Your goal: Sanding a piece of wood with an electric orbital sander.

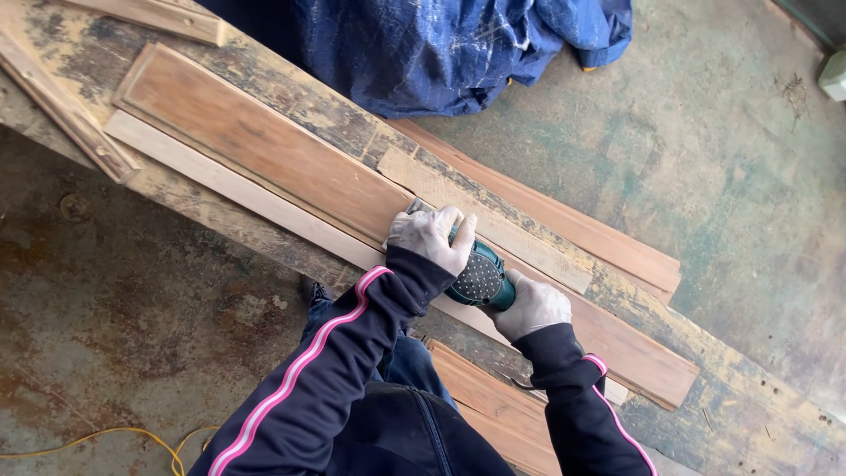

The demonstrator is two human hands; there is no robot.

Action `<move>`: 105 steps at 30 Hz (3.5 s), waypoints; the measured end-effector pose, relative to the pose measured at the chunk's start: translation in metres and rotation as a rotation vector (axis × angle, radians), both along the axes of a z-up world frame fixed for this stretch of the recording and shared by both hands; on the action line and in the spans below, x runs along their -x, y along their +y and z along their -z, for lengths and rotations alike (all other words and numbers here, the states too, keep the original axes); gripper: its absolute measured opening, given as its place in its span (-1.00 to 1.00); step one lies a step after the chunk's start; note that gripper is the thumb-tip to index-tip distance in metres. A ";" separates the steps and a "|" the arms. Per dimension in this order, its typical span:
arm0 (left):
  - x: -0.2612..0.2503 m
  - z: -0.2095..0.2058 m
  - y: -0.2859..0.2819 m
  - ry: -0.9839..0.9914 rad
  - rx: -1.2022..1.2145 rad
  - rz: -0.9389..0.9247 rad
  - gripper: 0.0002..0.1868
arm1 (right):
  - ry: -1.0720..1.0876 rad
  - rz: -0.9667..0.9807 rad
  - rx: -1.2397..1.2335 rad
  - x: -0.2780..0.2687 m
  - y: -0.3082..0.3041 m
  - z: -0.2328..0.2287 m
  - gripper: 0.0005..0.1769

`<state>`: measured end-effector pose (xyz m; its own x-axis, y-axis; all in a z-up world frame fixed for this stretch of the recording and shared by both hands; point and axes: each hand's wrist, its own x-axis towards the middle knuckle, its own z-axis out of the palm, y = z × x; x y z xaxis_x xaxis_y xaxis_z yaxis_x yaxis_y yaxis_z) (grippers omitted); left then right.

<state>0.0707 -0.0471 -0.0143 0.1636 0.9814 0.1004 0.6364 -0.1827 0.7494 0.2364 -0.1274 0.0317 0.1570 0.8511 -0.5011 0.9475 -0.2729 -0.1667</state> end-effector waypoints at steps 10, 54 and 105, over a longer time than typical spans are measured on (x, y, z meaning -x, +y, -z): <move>0.076 -0.002 0.048 0.038 0.005 -0.064 -0.65 | 0.048 -0.036 -0.013 0.074 0.055 -0.009 -0.46; 0.175 -0.023 0.114 0.026 -0.014 0.006 -0.72 | 0.258 -0.003 0.029 0.152 0.121 -0.014 -0.67; -0.014 0.017 0.057 -0.013 0.171 -0.075 -0.55 | -0.068 0.012 0.134 -0.011 0.068 0.013 -0.37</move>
<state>0.0851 0.0098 -0.0309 0.0886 0.9938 -0.0674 0.6338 -0.0041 0.7735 0.2479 -0.0596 0.0184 0.2049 0.7749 -0.5979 0.9518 -0.3002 -0.0630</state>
